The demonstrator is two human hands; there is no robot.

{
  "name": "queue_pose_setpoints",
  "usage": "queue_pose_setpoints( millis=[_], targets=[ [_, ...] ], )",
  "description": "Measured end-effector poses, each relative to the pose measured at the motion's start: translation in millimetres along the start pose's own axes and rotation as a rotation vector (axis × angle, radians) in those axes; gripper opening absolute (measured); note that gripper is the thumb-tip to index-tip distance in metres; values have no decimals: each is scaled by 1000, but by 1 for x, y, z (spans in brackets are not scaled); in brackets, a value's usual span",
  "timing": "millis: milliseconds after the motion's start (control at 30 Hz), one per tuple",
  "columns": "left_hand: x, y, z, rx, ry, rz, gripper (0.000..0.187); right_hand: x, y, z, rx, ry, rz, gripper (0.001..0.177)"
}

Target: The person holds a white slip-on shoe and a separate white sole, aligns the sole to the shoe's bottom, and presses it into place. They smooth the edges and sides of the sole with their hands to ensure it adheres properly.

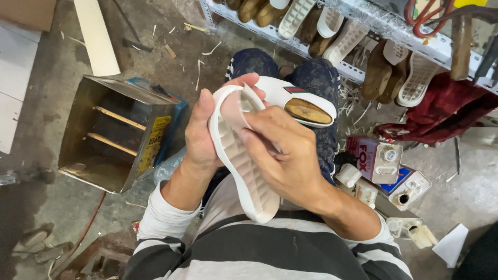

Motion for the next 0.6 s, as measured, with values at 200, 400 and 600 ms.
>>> queue_pose_setpoints(
  millis=[200, 400, 600],
  targets=[
    [22, 8, 8, 76, -331, 333, 68, 20, 8, -12, 58, 34, 206, 15],
    [27, 14, 21, 137, -598, 411, 79, 33, 13, 4, 26, -143, 282, 24],
    [23, 16, 28, 156, -772, 402, 79, 24, 11, 11, -39, -175, 213, 26]
  ],
)
Point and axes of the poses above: each hand's wrist, its own y-axis away from the middle knuckle, its own z-axis out of the palm, x = y × z, the point moved 7 cm from there along -y, towards the middle knuckle, and after that the axes turned 2 degrees about -z, right-handed, at the moved point
